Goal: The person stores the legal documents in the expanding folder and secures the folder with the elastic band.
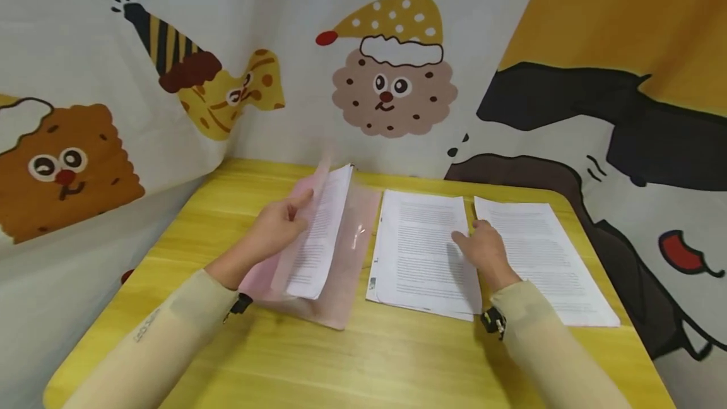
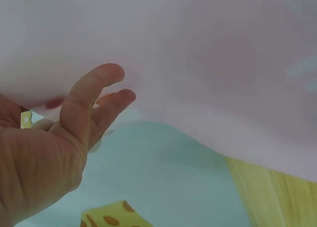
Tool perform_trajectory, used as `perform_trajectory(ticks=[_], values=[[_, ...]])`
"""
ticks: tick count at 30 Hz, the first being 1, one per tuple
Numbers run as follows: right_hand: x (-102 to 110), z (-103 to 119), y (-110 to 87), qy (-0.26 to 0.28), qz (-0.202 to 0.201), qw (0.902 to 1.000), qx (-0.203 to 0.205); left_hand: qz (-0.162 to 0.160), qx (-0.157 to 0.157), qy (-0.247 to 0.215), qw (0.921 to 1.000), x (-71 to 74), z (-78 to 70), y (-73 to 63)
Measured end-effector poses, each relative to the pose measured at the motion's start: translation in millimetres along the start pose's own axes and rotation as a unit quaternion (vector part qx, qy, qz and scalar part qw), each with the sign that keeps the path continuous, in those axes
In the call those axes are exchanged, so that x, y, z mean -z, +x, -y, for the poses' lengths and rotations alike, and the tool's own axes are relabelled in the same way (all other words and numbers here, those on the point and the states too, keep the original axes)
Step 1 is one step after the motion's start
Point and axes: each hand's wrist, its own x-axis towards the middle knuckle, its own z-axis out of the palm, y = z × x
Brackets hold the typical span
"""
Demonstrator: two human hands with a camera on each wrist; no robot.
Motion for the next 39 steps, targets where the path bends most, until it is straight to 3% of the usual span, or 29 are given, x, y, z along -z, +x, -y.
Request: perform_trajectory(ticks=[4, 9, 15, 21, 23, 28, 34, 39], values=[[2, -9, 10.4, -0.051, 0.026, 0.998, -0.027, -0.013, 0.023, -0.031, 0.9992, 13.7, 2.2, -3.0], [-11, 7, 26.5, -0.121, 0.029, 0.9906, -0.057, -0.011, 0.036, -0.065, 0.9971, 19.0, 0.5, -3.1], [-18, 22, 39.3, -0.112, 0.042, 0.9895, -0.081, -0.008, 0.038, -0.083, 0.9958, 18.5, -0.3, -4.4], [-21, 14, 43.7, -0.032, 0.021, 0.9975, -0.059, -0.01, 0.044, -0.089, 0.995, 19.7, -1.7, -7.1], [-20, 5, 45.2, 0.029, 0.026, 0.9977, -0.055, -0.008, 0.045, -0.09, 0.9949, 20.2, -2.8, -7.9], [1, -12, 33.0, 0.166, 0.067, 0.9821, -0.058, -0.002, 0.05, -0.091, 0.9946, 23.6, -2.9, -8.1], [32, -19, 2.6, 0.217, 0.04, 0.9752, -0.018, 0.005, 0.052, -0.089, 0.9946, 29.5, 0.7, -7.7], [51, -17, -17.0, 0.277, 0.049, 0.9597, 0.006, 0.011, 0.048, -0.097, 0.9941, 30.2, 5.1, -7.4]])
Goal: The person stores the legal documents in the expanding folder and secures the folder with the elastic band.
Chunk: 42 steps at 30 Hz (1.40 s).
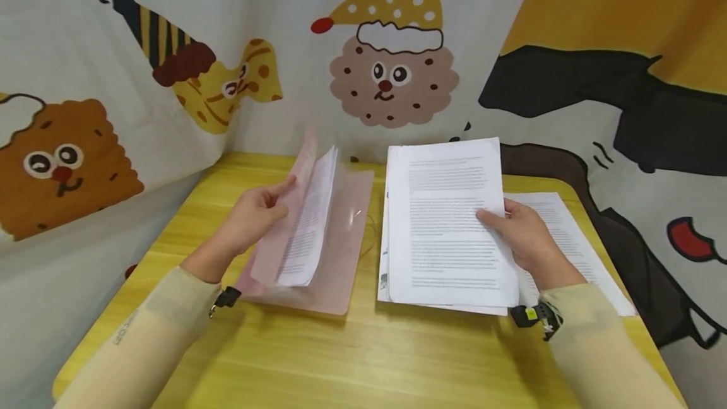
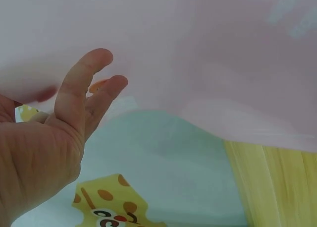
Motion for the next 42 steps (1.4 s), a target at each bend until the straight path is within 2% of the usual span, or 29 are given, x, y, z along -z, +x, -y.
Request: perform_trajectory(ticks=[5, 8, 14, 19, 23, 27, 29, 32, 36, 42], values=[[-8, 4, -12.8, 0.046, 0.076, 0.9961, -0.005, -0.009, -0.016, 0.01, 0.9998, -6.1, 1.2, 1.1], [-19, 3, -14.6, 0.051, 0.115, 0.992, -0.011, -0.011, -0.031, 0.018, 0.9993, -11.4, 1.1, 2.1], [-37, 1, -10.9, 0.038, 0.141, 0.9892, -0.009, 0.001, -0.046, 0.036, 0.9983, -23.2, -2.2, 3.9], [-59, 9, -1.0, 0.012, 0.112, 0.9936, -0.002, 0.014, -0.041, 0.047, 0.9979, -29.5, -3.6, 3.3], [-73, 13, 2.0, -0.015, 0.077, 0.9954, 0.056, 0.021, -0.027, 0.054, 0.998, -31.8, -4.8, 2.7], [-80, 10, 1.1, -0.063, 0.062, 0.9908, 0.103, 0.025, -0.02, 0.05, 0.9982, -30.6, -6.9, 3.1], [-82, 9, 0.9, -0.067, 0.059, 0.9909, 0.1, 0.026, -0.02, 0.046, 0.9984, -29.5, -7.5, 3.6], [-86, 9, 1.7, -0.043, 0.061, 0.9933, 0.087, 0.026, -0.019, 0.042, 0.9986, -28.4, -8.0, 3.9], [-92, 11, 0.3, -0.018, 0.065, 0.9934, 0.093, 0.028, -0.023, 0.051, 0.998, -29.5, -8.3, 4.1], [-97, 15, -3.2, -0.049, 0.062, 0.9905, 0.113, 0.025, -0.023, 0.068, 0.9971, -32.1, -10.6, 4.0]])
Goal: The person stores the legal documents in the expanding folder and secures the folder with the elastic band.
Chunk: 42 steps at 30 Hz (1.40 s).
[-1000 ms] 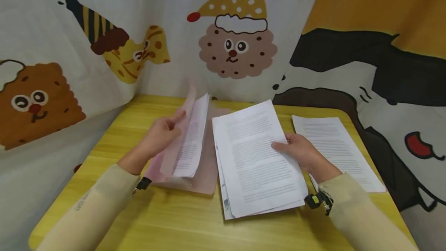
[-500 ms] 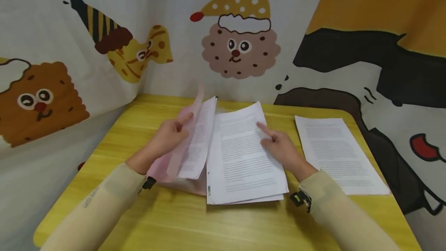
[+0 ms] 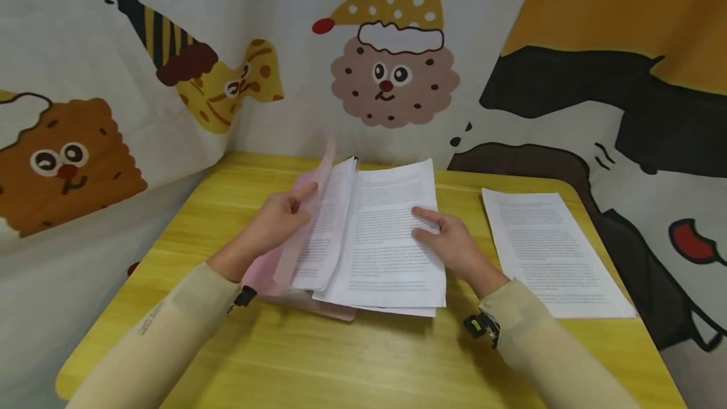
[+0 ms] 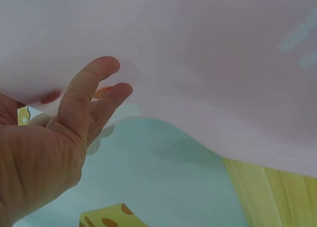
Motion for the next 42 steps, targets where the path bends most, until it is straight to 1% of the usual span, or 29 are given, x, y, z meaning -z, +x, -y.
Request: perform_trajectory(ticks=[6, 12, 16, 19, 22, 25, 27, 29, 32, 37, 41, 42], values=[[0, 5, -1.5, -0.048, -0.02, 0.9986, 0.014, -0.001, 0.011, 0.004, 0.9999, -2.8, -1.3, 2.8], [-3, 12, -3.6, -0.084, -0.035, 0.9947, 0.048, -0.002, 0.008, 0.004, 1.0, -5.2, -0.4, 4.6], [-9, 18, -6.0, -0.098, -0.047, 0.9922, 0.061, -0.004, 0.007, 0.008, 0.9999, -6.7, -0.2, 4.7], [-16, 21, -6.5, -0.096, -0.054, 0.9916, 0.067, -0.006, 0.007, 0.011, 0.9999, -8.5, 0.0, 5.0], [-25, 21, -5.1, -0.081, -0.053, 0.9929, 0.069, -0.008, 0.004, 0.022, 0.9997, -10.3, 0.2, 5.5], [-31, 18, -2.7, -0.065, -0.054, 0.9946, 0.061, -0.008, 0.006, 0.029, 0.9995, -11.3, 0.2, 5.5], [-33, 15, -1.7, -0.052, -0.062, 0.9955, 0.05, -0.008, 0.01, 0.033, 0.9994, -11.8, 0.1, 5.3], [-33, 13, -2.0, -0.049, -0.074, 0.9951, 0.042, -0.009, 0.013, 0.039, 0.9991, -12.6, -0.2, 5.4], [-34, 13, -4.2, -0.06, -0.093, 0.9927, 0.046, -0.01, 0.012, 0.053, 0.9985, -15.0, -2.0, 6.1], [-40, 18, -8.7, -0.099, -0.111, 0.9868, 0.064, 0.0, -0.003, 0.09, 0.996, -23.6, -7.6, 9.6], [-43, 22, -9.8, -0.127, -0.126, 0.9819, 0.062, 0.011, 0.001, 0.121, 0.9926, -30.4, -11.2, 13.0], [-43, 24, -9.7, -0.136, -0.131, 0.9797, 0.067, 0.014, 0.003, 0.127, 0.9918, -31.7, -11.7, 13.8]])
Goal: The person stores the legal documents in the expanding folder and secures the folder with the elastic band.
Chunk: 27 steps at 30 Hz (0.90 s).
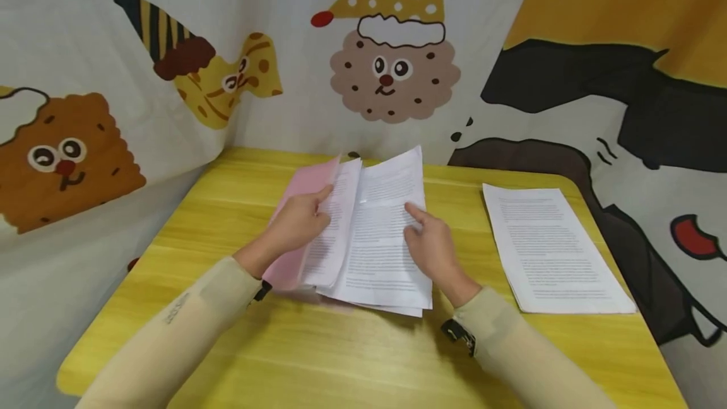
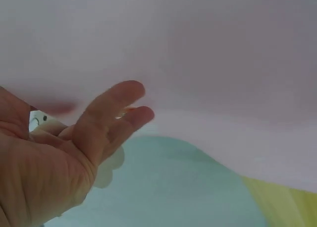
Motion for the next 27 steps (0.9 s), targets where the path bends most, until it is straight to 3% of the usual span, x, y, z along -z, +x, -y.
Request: perform_trajectory(ticks=[6, 12, 16, 18, 23, 27], values=[[13, 8, 1.6, -0.017, -0.018, 0.9996, 0.013, 0.016, -0.006, 0.046, 0.9988, -6.8, -7.7, 5.5], [9, 1, 0.7, 0.039, 0.031, 0.9974, -0.052, 0.029, 0.005, 0.058, 0.9979, -13.9, -14.7, 6.1], [2, -6, 2.0, 0.101, 0.021, 0.9907, -0.089, 0.032, 0.011, 0.057, 0.9978, -14.7, -15.5, 6.4], [-1, -9, 2.0, 0.106, 0.013, 0.9895, -0.097, 0.028, 0.012, 0.052, 0.9982, -13.6, -14.1, 6.5], [-17, -13, -2.1, 0.091, 0.033, 0.9906, -0.097, 0.02, 0.002, 0.018, 0.9996, -7.8, -11.6, 4.9], [-32, -12, -2.7, 0.134, 0.034, 0.986, -0.094, 0.019, -0.009, 0.007, 0.9998, -6.3, -13.6, 3.3]])
